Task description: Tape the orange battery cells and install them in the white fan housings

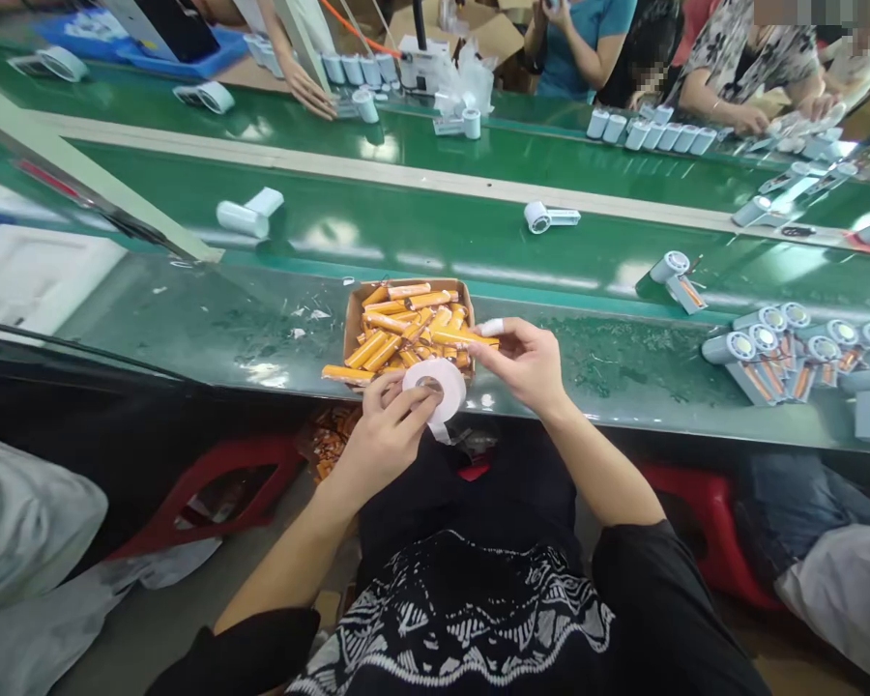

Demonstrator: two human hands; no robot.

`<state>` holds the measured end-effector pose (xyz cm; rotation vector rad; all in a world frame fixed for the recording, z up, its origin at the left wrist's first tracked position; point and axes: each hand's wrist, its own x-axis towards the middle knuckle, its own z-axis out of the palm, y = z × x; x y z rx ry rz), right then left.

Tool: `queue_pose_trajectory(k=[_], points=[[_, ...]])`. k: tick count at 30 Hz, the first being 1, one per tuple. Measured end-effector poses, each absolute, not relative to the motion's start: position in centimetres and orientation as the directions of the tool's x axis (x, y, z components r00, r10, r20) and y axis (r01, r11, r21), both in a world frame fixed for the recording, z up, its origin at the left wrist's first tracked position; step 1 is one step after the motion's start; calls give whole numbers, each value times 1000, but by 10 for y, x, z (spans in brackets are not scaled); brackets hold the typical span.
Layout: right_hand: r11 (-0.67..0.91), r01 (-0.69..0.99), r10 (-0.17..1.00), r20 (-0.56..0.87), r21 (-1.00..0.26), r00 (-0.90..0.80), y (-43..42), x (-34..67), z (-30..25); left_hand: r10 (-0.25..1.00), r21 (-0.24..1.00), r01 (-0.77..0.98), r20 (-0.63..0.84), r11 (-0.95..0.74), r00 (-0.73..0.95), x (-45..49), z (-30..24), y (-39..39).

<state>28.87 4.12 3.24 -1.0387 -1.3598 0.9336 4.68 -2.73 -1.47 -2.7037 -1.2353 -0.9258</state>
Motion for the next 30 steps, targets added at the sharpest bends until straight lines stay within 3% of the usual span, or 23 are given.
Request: queue_pose_trajectory(k=[4,10,13,18,21,23,25,27,30], points=[[284,206,923,325,-936,204,16,294,14,697,256,672,468,-695,543,55,-21,-30],[205,245,869,291,-948,399,-1,297,-17,672,226,656,461,-720,579,69,-29,-34],[141,253,877,240,-957,416,-16,296,-31,684,238,656,430,-716,590,71,-32,-36],[17,129,996,28,-992,88,-19,320,-23,656,140,666,407,-732,636,66,-21,-33],[-125,32,971,-129,-992,-199,-1,344,-4,582,46,617,392,-786,712,65,-7,-25],[-187,3,948,-181,-982,-262,8,350,2,537,-6,589,401,-808,742,71,-1,-19],[-168,-97,978,-154,-981,-141,6,342,-2,529,-16,599,452,-800,718,83,-1,-16],[-69,-254,989,-101,-965,113,-6,321,-17,543,29,629,536,-777,646,100,-9,-20],[67,-426,904,-126,-902,408,-25,297,-37,571,136,663,651,-736,500,128,-29,-38]])
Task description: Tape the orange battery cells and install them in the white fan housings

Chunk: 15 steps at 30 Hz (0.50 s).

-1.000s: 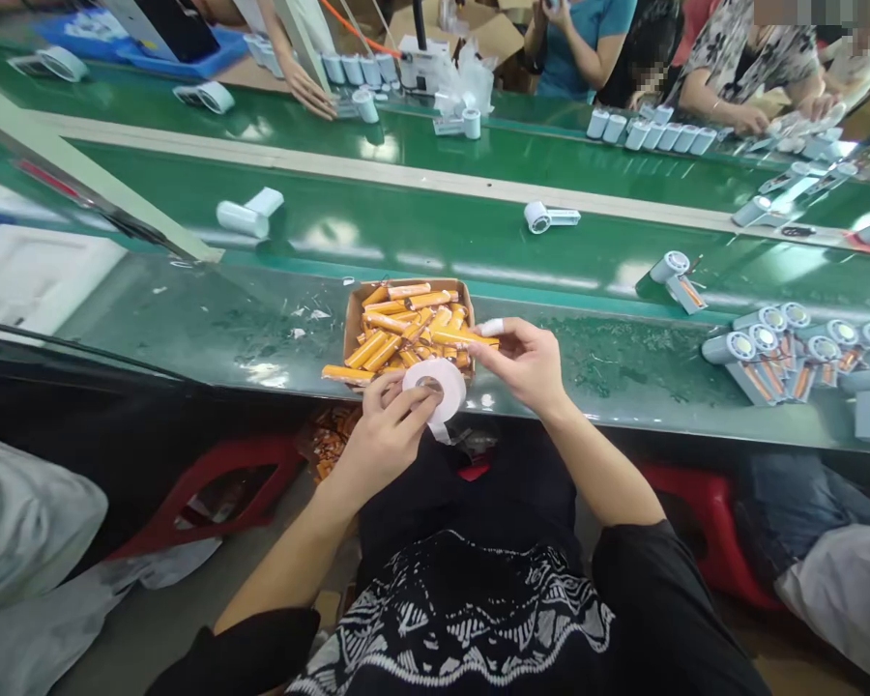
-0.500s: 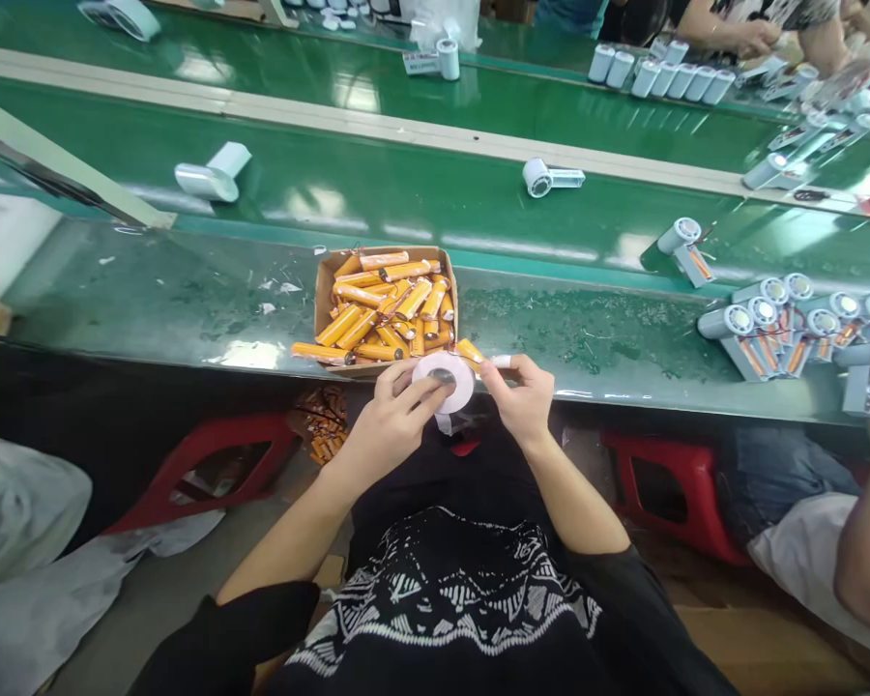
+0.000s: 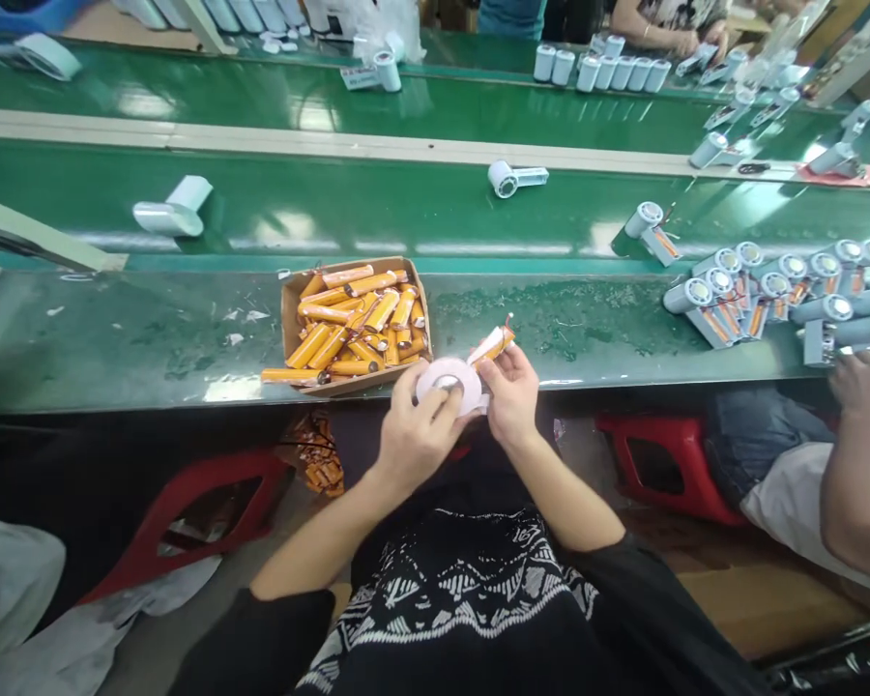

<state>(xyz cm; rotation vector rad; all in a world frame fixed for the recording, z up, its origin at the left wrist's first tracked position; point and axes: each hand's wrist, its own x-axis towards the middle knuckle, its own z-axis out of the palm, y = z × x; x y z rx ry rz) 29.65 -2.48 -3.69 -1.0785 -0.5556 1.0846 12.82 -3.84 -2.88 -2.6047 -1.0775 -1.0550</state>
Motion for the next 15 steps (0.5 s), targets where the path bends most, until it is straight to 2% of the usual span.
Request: queue_pose_trajectory(k=[2,4,6,7,9,11,13,15], points=[[132,-456,872,-115,-880,475,-22,307,-36,579,203,635,669,-745,466,146,-43,-55],[288,-394,818,10,-873,576,-2,345,-23,535,233,523,637,-820,555,162,-53,-64],[493,-247,654,168,-834,738,26,400,-5,499,244,443,551,-863,669,175,-57,-55],[525,-190,597,200,-829,777,38,428,2,523,246,464,480,-851,705,180,-56,-43],[507,-158,592,210,-847,778,50,472,8,613,221,572,281,-790,738,188,-46,-8],[431,-178,665,178,-885,726,46,498,0,640,163,623,75,-765,765,192,-29,31],[355,-187,721,141,-916,678,30,508,-18,565,124,564,-30,-816,824,192,-9,61],[306,-170,732,118,-937,671,11,513,-38,492,98,495,-54,-863,869,199,11,81]])
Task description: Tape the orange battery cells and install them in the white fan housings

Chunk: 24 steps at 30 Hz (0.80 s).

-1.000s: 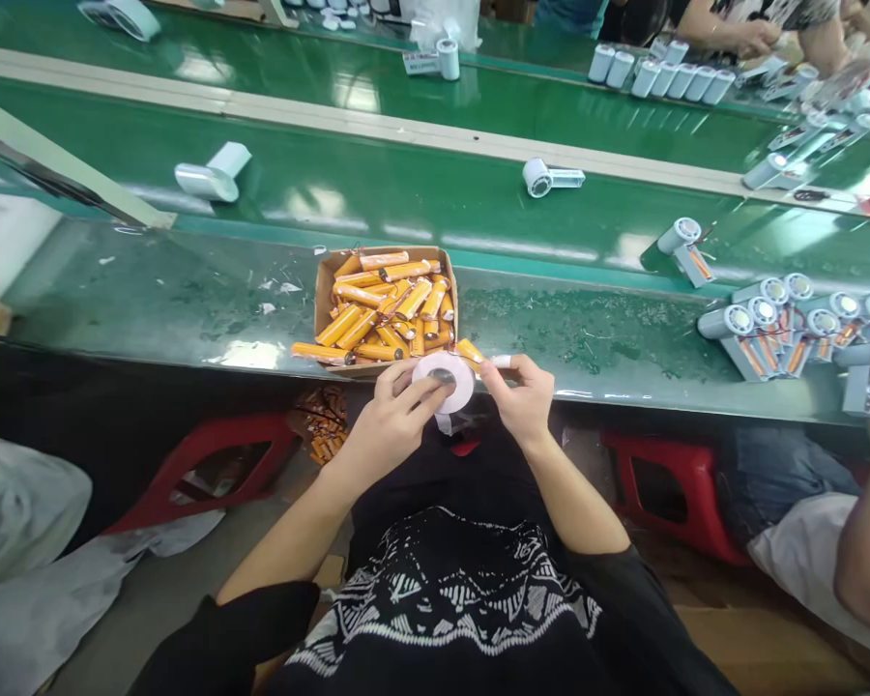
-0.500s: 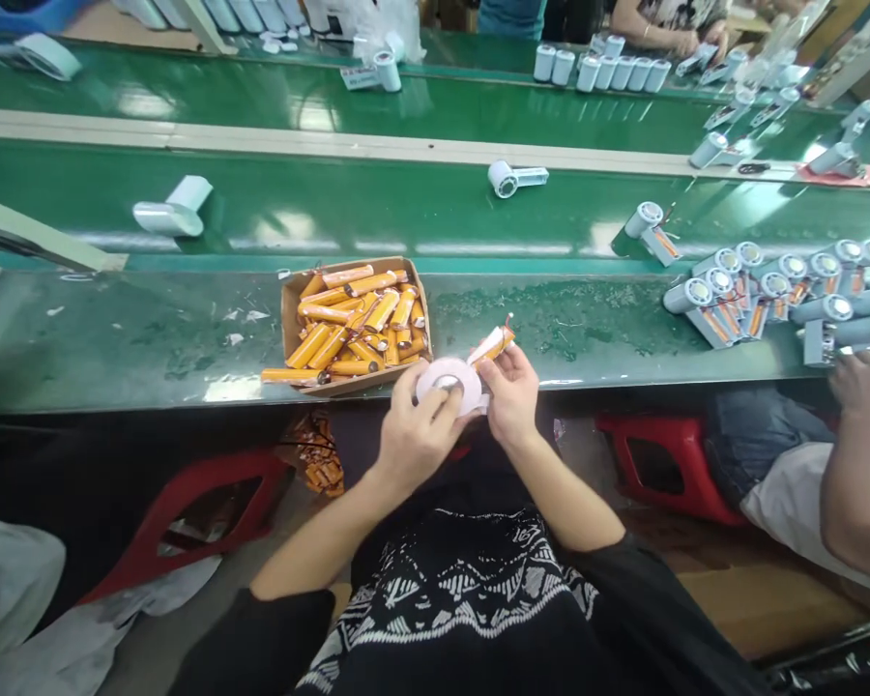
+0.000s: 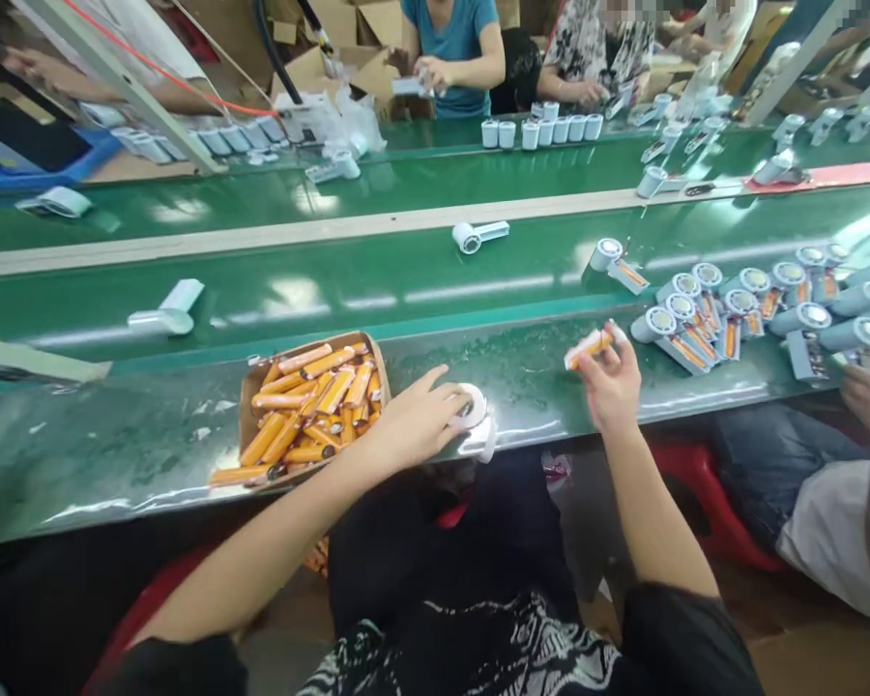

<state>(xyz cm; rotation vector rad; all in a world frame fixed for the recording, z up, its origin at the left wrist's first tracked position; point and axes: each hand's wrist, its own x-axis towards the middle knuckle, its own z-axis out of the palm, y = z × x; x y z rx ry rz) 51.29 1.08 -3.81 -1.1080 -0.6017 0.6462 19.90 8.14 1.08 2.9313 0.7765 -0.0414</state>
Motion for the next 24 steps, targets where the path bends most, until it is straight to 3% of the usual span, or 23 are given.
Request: queue_pose_trajectory(k=[4,8,11,15,18,22,24], points=[[255,-125,673,83,-959,735,-12,525,-66,499,21,509,-170,-861,850,267,33,143],[248,-51,597,111,-967,795,-19,535,-83,677,-47,675,-14,-736,736,363,15,275],[223,-14,622,132,-975,772,-27,537,-90,806,-73,805,14,-589,592,400,-5,369],[180,61,692,170,-982,701,-37,534,-89,828,-112,824,21,-556,561,405,-5,435],[182,81,718,189,-980,670,-36,532,-85,737,-101,730,-115,-676,666,387,8,431],[232,18,729,186,-973,659,-30,532,-82,336,-63,330,-222,-942,915,353,14,372],[264,-6,723,195,-964,662,-22,530,-76,302,-39,303,-267,-952,915,339,10,344]])
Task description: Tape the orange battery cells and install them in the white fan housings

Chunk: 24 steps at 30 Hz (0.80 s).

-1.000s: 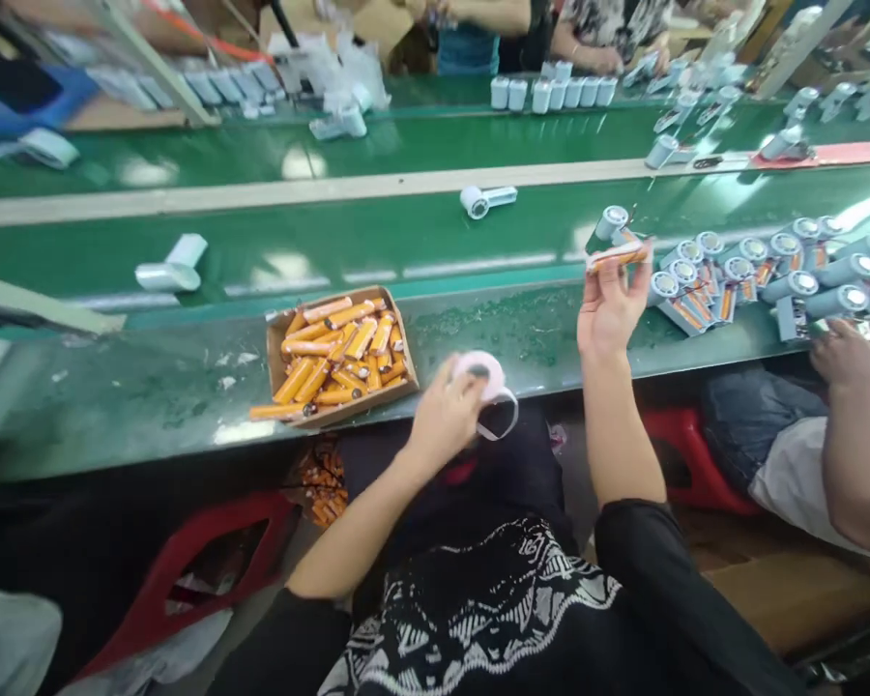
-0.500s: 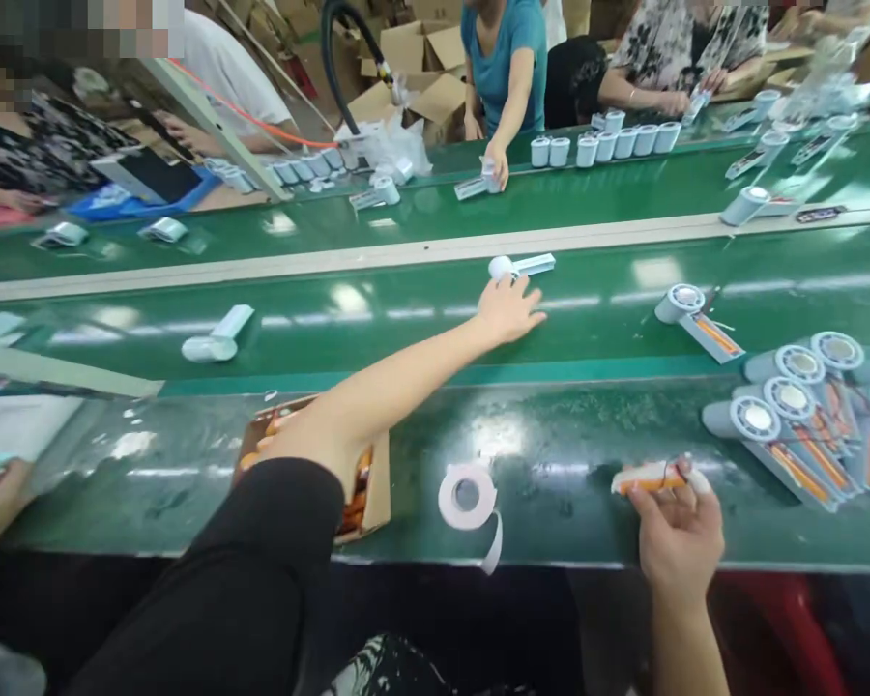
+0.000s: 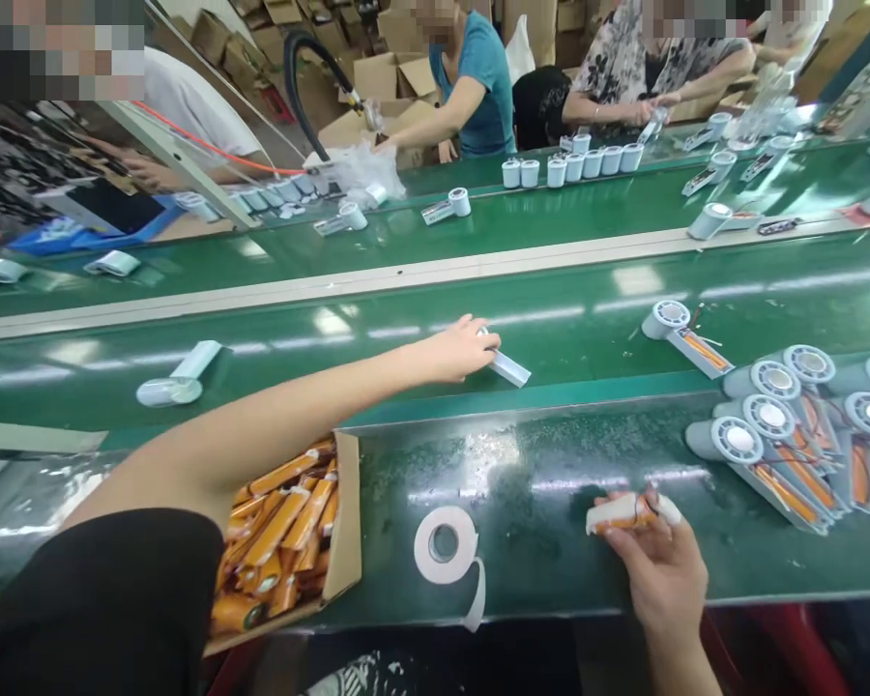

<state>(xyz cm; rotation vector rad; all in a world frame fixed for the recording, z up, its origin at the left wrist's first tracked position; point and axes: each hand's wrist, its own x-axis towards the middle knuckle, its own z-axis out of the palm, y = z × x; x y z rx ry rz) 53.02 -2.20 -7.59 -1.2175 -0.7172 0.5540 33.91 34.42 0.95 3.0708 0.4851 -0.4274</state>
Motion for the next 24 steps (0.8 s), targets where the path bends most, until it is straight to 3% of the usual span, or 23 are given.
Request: queue_pose_trajectory(k=[3,12,14,17,24], points=[[259,23,745,215,-966,631,7,524,-57,411,20,443,-338,-896,847,331,4,326],[162,370,933,264,-915,243,171,515,-20,448,174,518,-325,-838,833,338,23,337],[102,577,960,232,-811,157,184,514,-21,463,214,530,-294,-821,836,334,25,336],[12,846,983,164,-533,89,189,513,-19,513,256,564,-241,-785,824,333,22,335],[17,999,992,-121,-48,-23,205,498,3,621,287,646,-183,-708,762,347,5,333]])
